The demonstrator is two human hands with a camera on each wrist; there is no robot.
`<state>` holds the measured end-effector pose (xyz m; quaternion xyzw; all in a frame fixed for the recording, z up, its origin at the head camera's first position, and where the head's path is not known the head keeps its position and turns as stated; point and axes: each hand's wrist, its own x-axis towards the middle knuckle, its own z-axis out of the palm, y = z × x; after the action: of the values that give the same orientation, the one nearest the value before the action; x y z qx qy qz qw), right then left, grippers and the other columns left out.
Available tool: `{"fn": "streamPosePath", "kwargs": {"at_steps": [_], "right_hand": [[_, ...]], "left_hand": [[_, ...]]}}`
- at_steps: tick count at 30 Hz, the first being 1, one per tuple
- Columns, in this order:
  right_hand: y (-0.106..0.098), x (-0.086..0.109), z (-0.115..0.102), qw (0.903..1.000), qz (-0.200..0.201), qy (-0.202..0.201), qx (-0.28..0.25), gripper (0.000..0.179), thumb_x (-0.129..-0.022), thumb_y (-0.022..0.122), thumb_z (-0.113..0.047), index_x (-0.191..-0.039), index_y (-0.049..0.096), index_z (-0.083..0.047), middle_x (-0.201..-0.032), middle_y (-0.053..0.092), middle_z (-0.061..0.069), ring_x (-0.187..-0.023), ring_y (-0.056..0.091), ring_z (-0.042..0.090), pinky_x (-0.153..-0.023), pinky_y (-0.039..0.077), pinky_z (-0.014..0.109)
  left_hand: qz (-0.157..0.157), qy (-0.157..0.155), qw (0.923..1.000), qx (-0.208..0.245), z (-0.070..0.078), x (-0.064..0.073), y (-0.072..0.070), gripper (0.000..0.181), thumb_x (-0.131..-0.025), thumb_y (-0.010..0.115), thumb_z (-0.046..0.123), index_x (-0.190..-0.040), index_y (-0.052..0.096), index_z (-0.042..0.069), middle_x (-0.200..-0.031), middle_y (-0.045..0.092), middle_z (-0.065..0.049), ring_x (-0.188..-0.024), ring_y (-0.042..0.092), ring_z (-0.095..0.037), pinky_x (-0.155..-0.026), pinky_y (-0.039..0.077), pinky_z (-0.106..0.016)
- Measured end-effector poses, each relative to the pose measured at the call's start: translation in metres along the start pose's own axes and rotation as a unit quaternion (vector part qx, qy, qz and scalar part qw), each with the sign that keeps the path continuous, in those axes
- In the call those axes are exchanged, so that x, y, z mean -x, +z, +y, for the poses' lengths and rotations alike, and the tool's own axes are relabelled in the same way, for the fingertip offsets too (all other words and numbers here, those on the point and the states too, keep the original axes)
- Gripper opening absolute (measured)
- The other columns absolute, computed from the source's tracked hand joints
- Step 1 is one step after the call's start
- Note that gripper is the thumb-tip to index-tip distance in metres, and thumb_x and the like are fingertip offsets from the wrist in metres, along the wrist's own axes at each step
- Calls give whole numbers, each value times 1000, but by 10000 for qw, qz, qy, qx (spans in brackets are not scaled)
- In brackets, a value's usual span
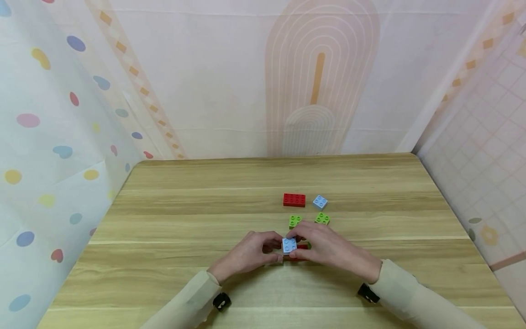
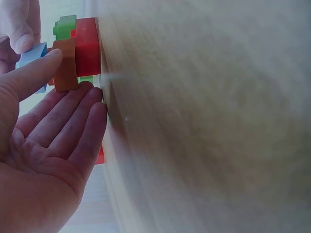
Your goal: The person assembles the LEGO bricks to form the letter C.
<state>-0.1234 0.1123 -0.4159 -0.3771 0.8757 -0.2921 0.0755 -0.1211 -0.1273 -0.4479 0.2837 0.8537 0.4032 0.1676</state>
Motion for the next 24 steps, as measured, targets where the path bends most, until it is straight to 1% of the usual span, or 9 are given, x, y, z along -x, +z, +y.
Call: {"fn": "streamPosePath", "kwargs": {"at_steps": [4,12,18,24], "right_hand": [[2,0,0,10000,-30,24,5,34,-90,74,-34,-117,68,-14,-107,63,-9,-93,58,13,-79,51,25],[3,0,1,10000,-21,29,53,35,-89,74,-35,-117,68,-15,-108,62,-9,-94,56,10,-81,51,25],[3,0,2,10000,1,-25,22,34,-90,74,-34,-117,67,-16,-110,63,-9,-94,56,10,-81,51,25],[3,1,1,10000,17,-16,-3,33,-90,74,-34,-117,68,-16,-110,63,-9,-94,56,10,-81,51,25]], "left_hand": [[22,37,10000,0,0,0,0,29,-90,76,22,-116,67,13,-109,71,4,-97,66,-8,-83,53,-25],[95,-6,10000,-9,2,2,0,31,-89,76,23,-117,67,13,-111,71,4,-98,66,-9,-84,53,-25],[197,-106,9997,121,3,4,-1,28,-90,75,24,-115,68,14,-109,71,4,-98,67,-9,-84,54,-25],[308,-71,9992,227,1,6,1,25,-90,75,23,-112,68,14,-107,72,1,-97,67,-9,-84,55,-27]]}}
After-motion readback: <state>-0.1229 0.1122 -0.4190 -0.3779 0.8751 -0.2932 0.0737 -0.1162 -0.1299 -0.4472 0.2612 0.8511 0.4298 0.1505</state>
